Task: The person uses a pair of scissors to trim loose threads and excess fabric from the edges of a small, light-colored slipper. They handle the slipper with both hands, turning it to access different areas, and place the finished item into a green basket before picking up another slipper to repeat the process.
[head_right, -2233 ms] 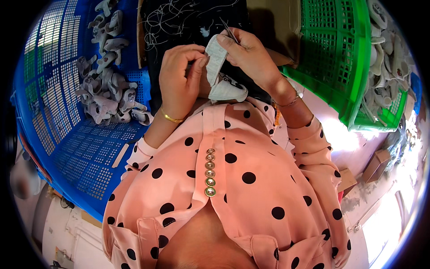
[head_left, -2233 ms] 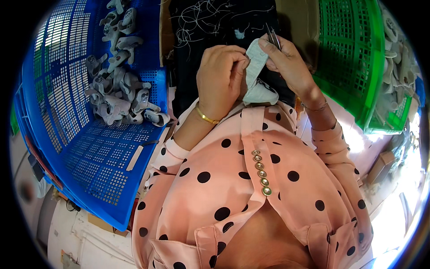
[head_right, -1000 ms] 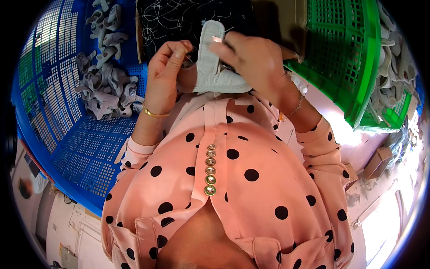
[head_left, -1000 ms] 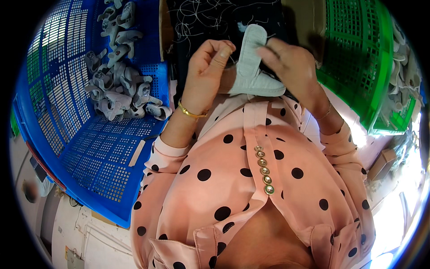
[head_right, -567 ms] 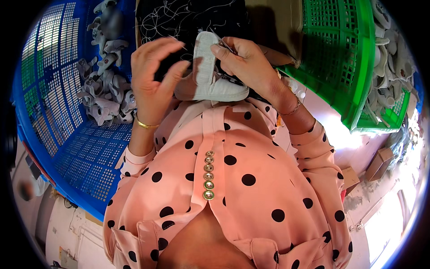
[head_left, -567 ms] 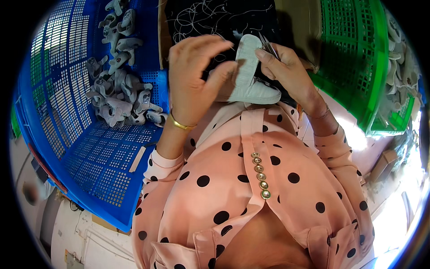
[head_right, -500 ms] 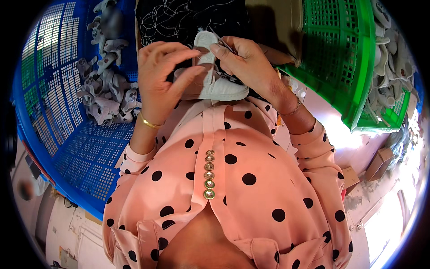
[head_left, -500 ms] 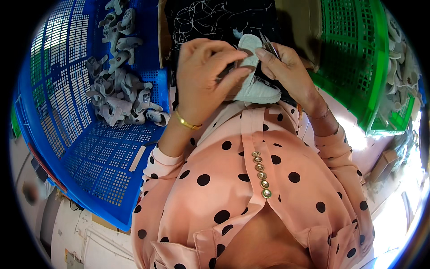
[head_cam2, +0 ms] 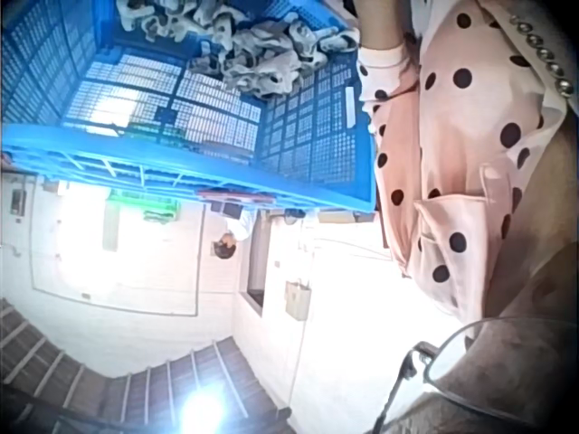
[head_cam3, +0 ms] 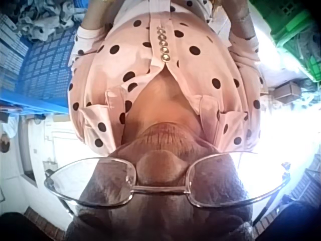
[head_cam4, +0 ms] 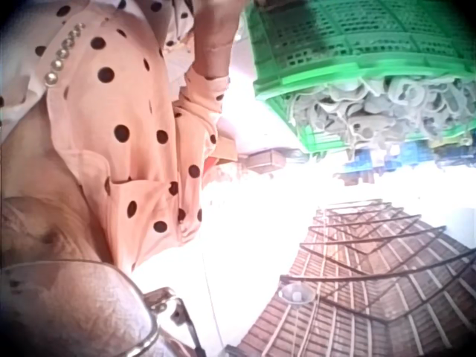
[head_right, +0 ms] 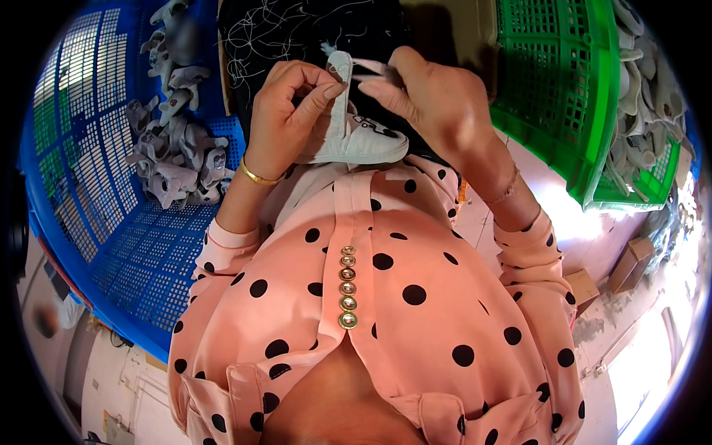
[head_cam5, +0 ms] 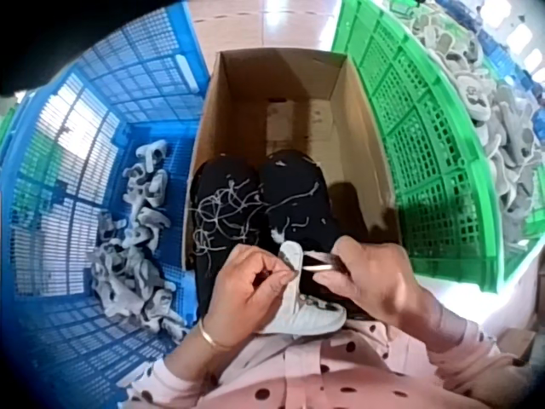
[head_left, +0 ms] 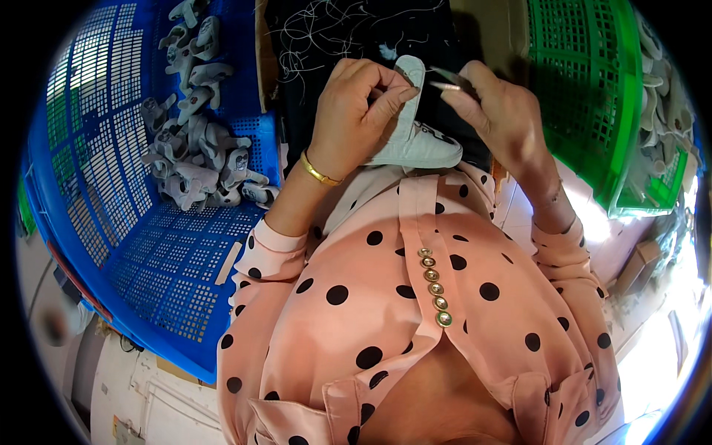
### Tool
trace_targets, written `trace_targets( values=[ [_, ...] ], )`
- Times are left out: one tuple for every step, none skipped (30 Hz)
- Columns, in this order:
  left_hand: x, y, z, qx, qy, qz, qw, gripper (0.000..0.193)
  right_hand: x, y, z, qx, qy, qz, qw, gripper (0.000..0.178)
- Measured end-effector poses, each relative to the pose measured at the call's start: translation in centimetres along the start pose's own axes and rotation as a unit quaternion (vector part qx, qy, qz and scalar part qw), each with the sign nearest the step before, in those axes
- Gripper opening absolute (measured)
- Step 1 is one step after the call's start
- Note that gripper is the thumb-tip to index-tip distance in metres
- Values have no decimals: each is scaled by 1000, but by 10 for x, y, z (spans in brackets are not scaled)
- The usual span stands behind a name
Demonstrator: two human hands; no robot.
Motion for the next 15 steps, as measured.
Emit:
trace_targets(
  values=[
    [-4, 0, 3, -15, 23, -27, 999, 13, -5, 1, -2, -21, 56, -18, 998, 42],
    [-6, 0, 5, -17, 41, -32, 998, 14, -10, 3, -3, -43, 111, -36, 992, 43],
    [-8, 0, 6, -19, 59, -37, 997, 15, -14, 3, -4, -53, 133, -45, 989, 44],
    [-10, 1, 7, -20, 76, -44, 996, 16, -18, 2, -6, -50, 139, -59, 987, 44],
    [-12, 1, 8, -26, 87, -54, 994, 17, -22, 1, -7, -46, 144, -74, 986, 44],
    [-13, 1, 9, -32, 99, -64, 993, 17, -26, 0, -8, -42, 150, -88, 984, 44],
    [-15, 2, 9, -37, 110, -75, 990, 18, -29, -2, -8, -42, 160, -96, 982, 43],
    [-15, 2, 9, -35, 113, -78, 990, 18, -31, -3, -9, -42, 169, -104, 979, 43],
    [-16, 2, 9, -33, 115, -80, 990, 18, -34, -4, -9, -42, 179, -112, 977, 43],
    [-16, 2, 9, -31, 119, -82, 989, 18, -35, -5, -9, -46, 182, -116, 975, 43],
    [-16, 3, 8, -27, 115, -82, 990, 18, -35, -7, -9, -51, 186, -121, 974, 42],
    [-16, 3, 8, -23, 112, -81, 990, 18, -36, -8, -8, -55, 189, -126, 972, 42],
    [-15, 3, 8, -20, 108, -79, 991, 18, -36, -8, -7, -56, 191, -130, 971, 41],
    [-14, 3, 7, -12, 106, -77, 991, 21, -35, -8, -7, -58, 193, -134, 970, 41],
    [-12, 2, 6, -3, 104, -75, 992, 23, -36, -9, -6, -59, 194, -138, 969, 40]
  ],
)
Point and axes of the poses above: each hand's wrist, its own y-axis away from the middle knuckle, its own z-axis out of the palm, x = y × z, the point moved 7 cm from there along -y, towards the middle knuckle, and after that the axes turned 3 degrees about -z, right-handed, at the moved point
